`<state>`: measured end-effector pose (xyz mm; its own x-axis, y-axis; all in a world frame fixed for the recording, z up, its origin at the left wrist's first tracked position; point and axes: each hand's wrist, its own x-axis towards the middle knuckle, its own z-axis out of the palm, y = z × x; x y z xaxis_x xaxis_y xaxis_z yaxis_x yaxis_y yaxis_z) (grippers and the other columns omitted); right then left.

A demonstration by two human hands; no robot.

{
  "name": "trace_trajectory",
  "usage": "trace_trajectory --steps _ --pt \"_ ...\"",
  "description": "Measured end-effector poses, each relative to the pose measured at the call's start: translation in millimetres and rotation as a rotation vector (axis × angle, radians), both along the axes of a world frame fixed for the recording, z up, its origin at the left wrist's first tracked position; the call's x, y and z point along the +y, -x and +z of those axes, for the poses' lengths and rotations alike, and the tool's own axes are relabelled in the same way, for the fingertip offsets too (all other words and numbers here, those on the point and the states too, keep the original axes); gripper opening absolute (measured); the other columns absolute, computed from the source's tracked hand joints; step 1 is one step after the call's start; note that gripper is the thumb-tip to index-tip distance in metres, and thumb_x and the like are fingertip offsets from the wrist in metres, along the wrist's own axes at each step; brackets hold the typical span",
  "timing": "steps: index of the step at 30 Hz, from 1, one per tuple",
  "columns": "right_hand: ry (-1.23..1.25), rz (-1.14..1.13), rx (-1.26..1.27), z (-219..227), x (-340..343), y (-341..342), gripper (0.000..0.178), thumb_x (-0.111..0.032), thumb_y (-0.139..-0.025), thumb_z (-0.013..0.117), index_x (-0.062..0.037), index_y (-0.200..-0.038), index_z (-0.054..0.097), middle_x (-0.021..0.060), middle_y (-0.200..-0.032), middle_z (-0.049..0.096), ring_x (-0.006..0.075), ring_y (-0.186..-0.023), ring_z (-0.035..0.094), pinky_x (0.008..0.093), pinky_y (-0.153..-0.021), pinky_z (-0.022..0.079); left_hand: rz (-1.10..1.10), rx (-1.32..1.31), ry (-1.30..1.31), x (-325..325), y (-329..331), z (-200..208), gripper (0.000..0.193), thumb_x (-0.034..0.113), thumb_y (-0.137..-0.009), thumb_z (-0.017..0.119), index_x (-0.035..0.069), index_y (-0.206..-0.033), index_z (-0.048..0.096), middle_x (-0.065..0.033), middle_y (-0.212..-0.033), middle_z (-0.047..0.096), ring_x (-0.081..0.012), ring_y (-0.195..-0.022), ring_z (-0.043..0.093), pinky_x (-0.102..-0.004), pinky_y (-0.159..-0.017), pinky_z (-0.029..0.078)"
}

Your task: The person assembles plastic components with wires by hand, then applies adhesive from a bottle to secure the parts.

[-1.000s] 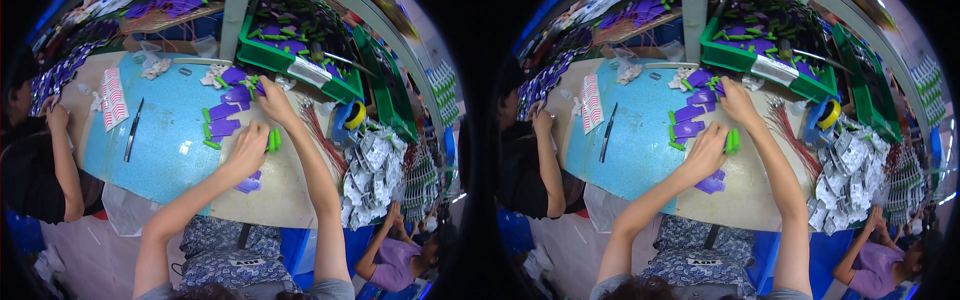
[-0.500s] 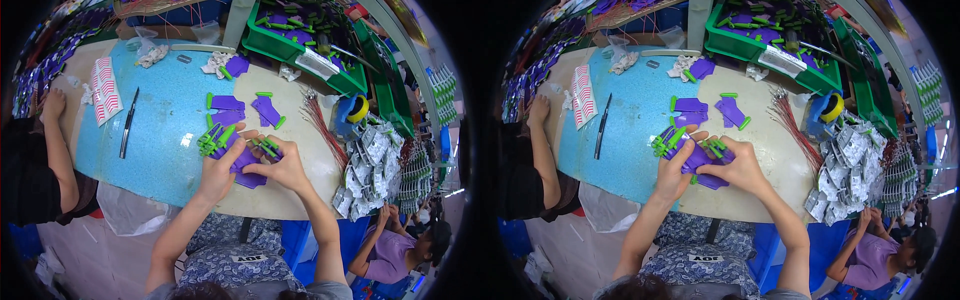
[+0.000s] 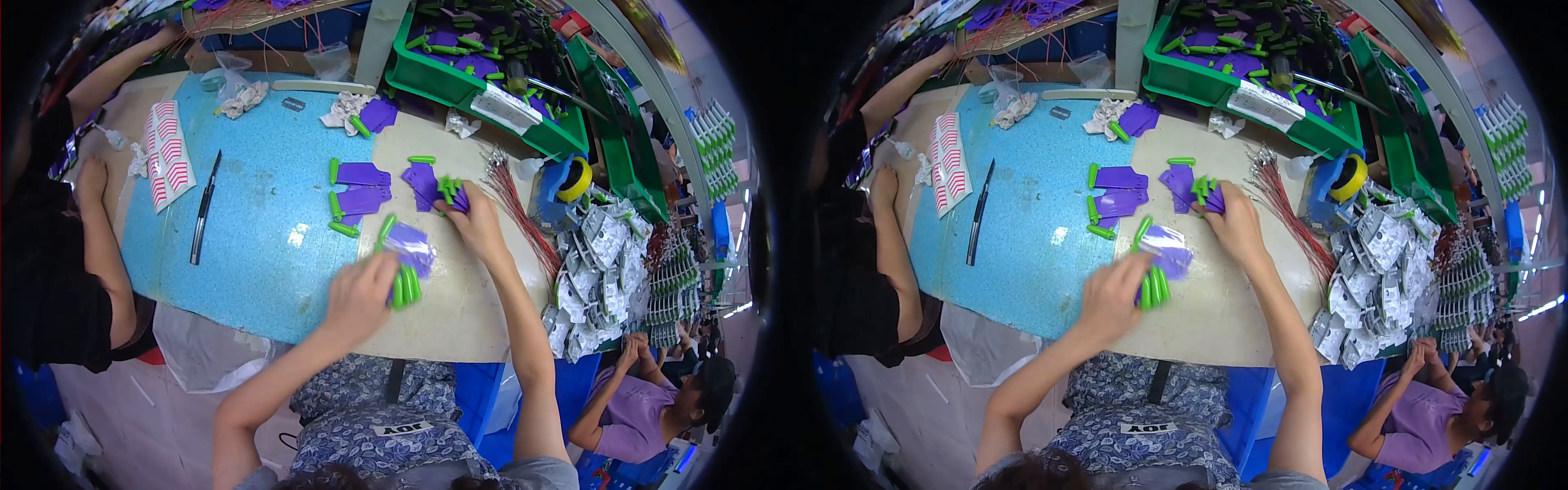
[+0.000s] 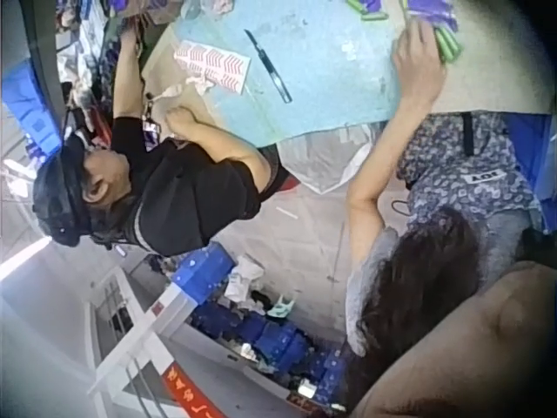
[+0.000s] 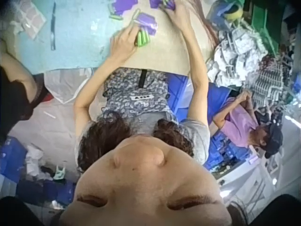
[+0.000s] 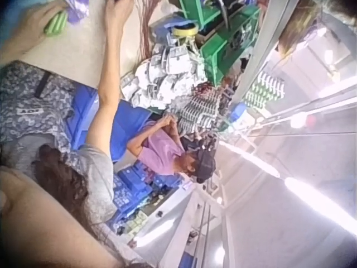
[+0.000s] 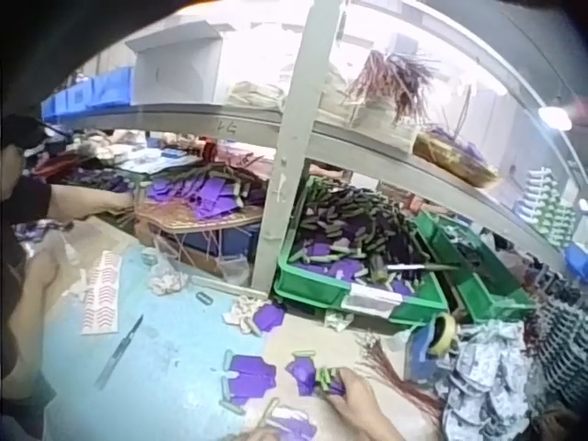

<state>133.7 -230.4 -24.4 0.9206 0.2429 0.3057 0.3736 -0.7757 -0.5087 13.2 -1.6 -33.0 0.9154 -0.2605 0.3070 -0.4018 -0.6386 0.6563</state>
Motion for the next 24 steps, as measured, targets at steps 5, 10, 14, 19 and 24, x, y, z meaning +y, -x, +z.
trace_trajectory --steps 5,10,14,19,24 --pt "-0.1 0.111 -0.031 39.7 -3.3 22.0 0.02 -0.011 -0.073 0.077 -0.0012 -0.086 0.065 0.015 -0.076 0.064 0.0337 -0.063 0.063 0.0408 -0.057 0.049 -0.009 -0.245 0.298 7.4 -56.3 43.6 0.035 0.002 -0.069 0.077 0.002 -0.1 0.062 -0.0178 -0.114 0.067 -0.0352 -0.094 0.068 -0.038 -0.08 0.054" --pt "-0.224 0.233 -0.197 82.9 16.7 82.8 0.027 -0.009 -0.069 0.083 -0.0031 -0.09 0.066 0.009 -0.074 0.064 0.0244 -0.064 0.065 0.0321 -0.057 0.05 -0.253 0.579 0.595 -20.6 -64.4 52.9 0.04 0.008 -0.073 0.078 -0.006 -0.106 0.061 -0.0144 -0.093 0.072 -0.0214 -0.084 0.068 -0.0372 -0.076 0.054" --pt "-0.568 -0.053 0.384 54.7 6.2 136.7 0.029 -0.016 -0.071 0.09 -0.0026 -0.084 0.069 0.0028 -0.071 0.066 0.0086 -0.065 0.06 0.0267 -0.059 0.048 -0.01 0.814 1.434 -54.2 -29.0 13.8 0.026 0.0 -0.084 0.074 0.01 -0.101 0.057 0.001 -0.095 0.06 -0.0096 -0.085 0.059 -0.028 -0.076 0.051" --pt "-0.88 -0.163 0.579 63.2 17.3 142.3 0.031 -0.012 -0.076 0.087 -0.0024 -0.101 0.071 0.0008 -0.077 0.069 0.0072 -0.063 0.058 0.0255 -0.058 0.047 -0.028 1.047 1.736 -64.9 -2.9 31.1 0.041 -0.005 -0.087 0.064 0.006 -0.125 0.056 -0.0079 -0.111 0.064 -0.0199 -0.103 0.062 -0.0346 -0.09 0.05" --pt "-1.244 -0.057 0.923 70.3 3.5 135.9 0.037 -0.006 -0.079 0.083 -0.0063 -0.11 0.063 -0.0022 -0.078 0.066 0.0 -0.053 0.043 0.0196 -0.044 0.027 -0.274 1.192 1.63 -55.6 -8.1 24.9 0.062 0.004 -0.079 0.065 0.001 -0.138 0.048 -0.0153 -0.127 0.061 -0.0286 -0.12 0.057 -0.0446 -0.108 0.043"
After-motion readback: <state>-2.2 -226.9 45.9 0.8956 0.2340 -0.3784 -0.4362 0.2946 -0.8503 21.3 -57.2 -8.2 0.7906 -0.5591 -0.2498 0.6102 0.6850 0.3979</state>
